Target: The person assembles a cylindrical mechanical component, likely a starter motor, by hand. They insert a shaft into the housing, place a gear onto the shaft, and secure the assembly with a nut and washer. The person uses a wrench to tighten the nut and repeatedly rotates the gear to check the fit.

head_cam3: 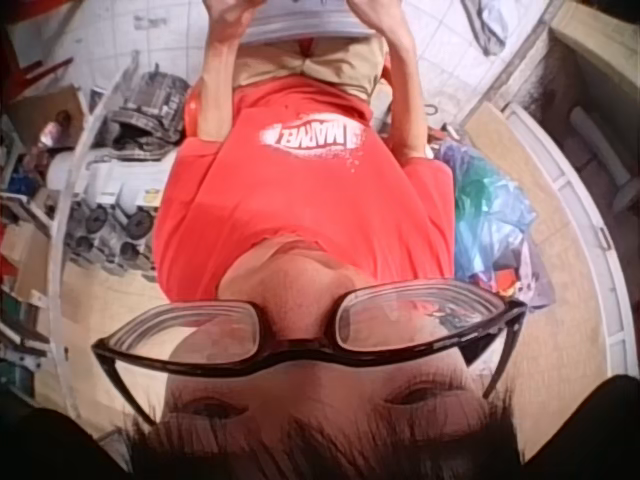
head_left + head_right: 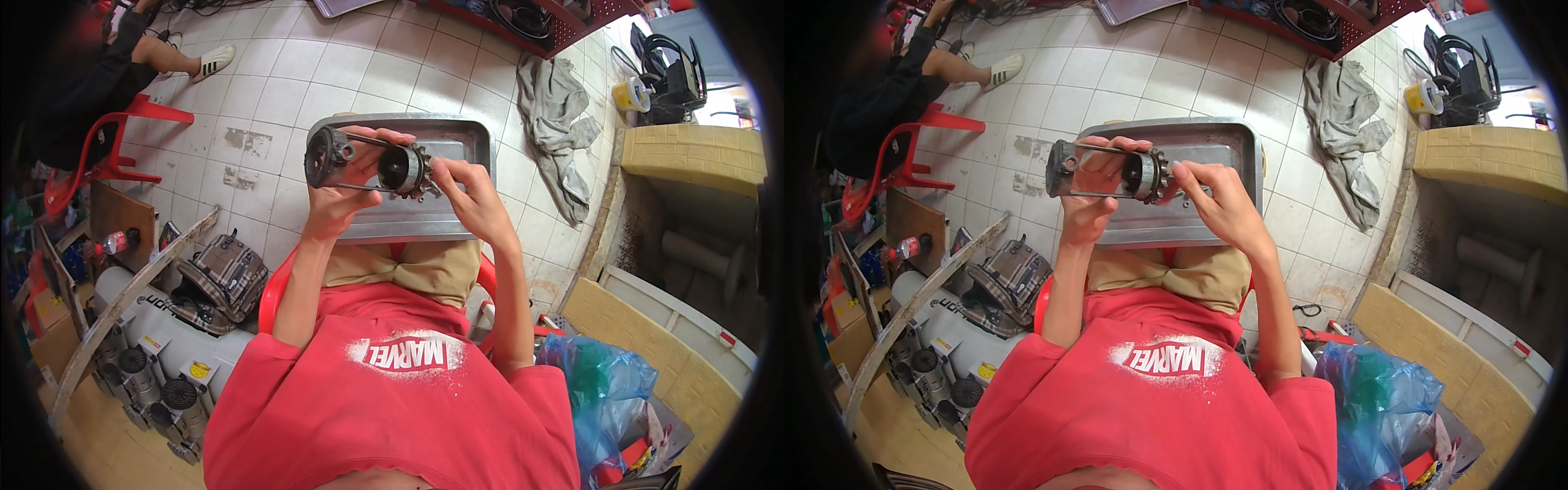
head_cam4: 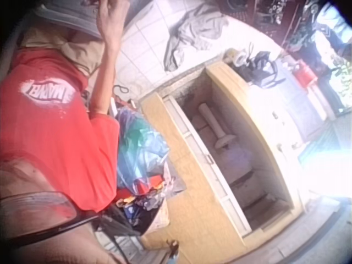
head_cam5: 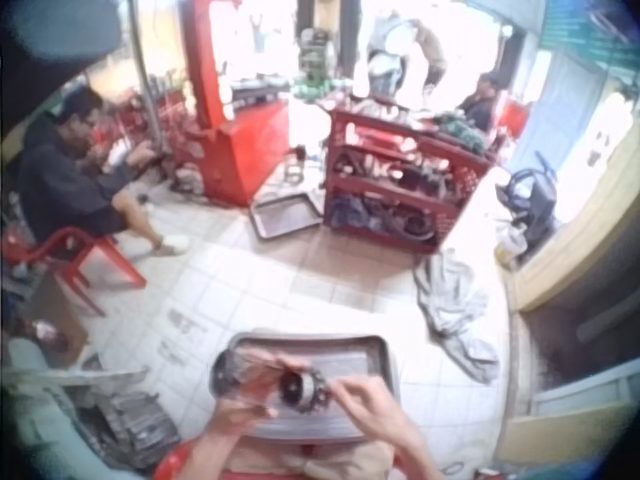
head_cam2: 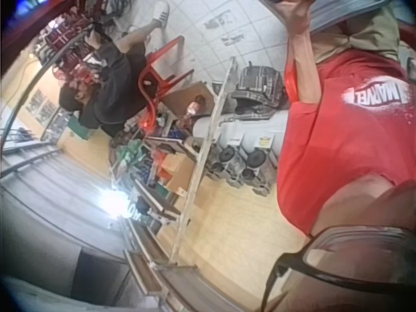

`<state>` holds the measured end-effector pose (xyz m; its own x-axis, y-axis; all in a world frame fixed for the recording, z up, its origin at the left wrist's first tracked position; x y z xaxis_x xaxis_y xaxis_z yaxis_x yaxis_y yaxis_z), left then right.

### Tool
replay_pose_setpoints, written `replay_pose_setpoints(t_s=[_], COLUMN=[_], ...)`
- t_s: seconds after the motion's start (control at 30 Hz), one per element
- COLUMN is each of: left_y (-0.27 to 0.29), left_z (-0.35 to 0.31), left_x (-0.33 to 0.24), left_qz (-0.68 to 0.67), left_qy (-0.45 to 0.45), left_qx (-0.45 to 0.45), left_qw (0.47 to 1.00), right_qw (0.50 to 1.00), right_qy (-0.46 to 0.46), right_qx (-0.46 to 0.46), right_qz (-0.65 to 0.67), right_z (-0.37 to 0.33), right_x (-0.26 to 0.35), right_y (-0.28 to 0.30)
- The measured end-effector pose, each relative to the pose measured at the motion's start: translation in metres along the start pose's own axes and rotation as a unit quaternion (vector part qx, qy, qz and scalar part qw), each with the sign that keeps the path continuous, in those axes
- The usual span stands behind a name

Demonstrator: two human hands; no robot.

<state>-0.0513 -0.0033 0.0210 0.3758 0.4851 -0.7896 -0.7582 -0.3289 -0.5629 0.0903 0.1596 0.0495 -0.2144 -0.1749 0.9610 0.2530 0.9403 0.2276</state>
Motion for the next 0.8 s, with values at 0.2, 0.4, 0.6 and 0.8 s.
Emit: replay_pose_setpoints(t_s=[0.2,0.4,0.6,0.8], left_y=[-0.011,-0.018,-0.018,-0.002], left_z=[0.003,0.003,0.001,-0.002], left_x=[-0.009,-0.015,-0.014,-0.010], left_qz=[0.038,0.110,0.086,0.080], left_qy=[-0.021,-0.041,-0.042,-0.037], left_qx=[0.015,0.039,0.009,0.034], left_qw=[0.999,0.992,0.995,0.996], right_qw=[0.987,0.994,0.978,0.998], right_qy=[0.119,0.003,0.183,0.043], right_qx=[-0.057,0.013,-0.085,-0.050], right_qz=[0.093,0.109,0.049,-0.010], right_z=[0.003,0.002,0.011,0.004], right_x=[-0.024,-0.056,-0.024,0.014], right_y=[-0.008,0.002,-0.007,-0.007])
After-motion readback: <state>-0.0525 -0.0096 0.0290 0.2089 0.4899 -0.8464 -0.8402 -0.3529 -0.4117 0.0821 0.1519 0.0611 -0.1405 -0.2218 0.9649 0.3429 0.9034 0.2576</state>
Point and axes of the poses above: each hand's wrist, its own z-axis towards the middle knuckle, its own y-axis out of the back of the hand, x = y × z, the point moved 1 cm from there along z, towards the middle knuckle, and after that the axes turned 1 degree about x, right-handed, at the moved point
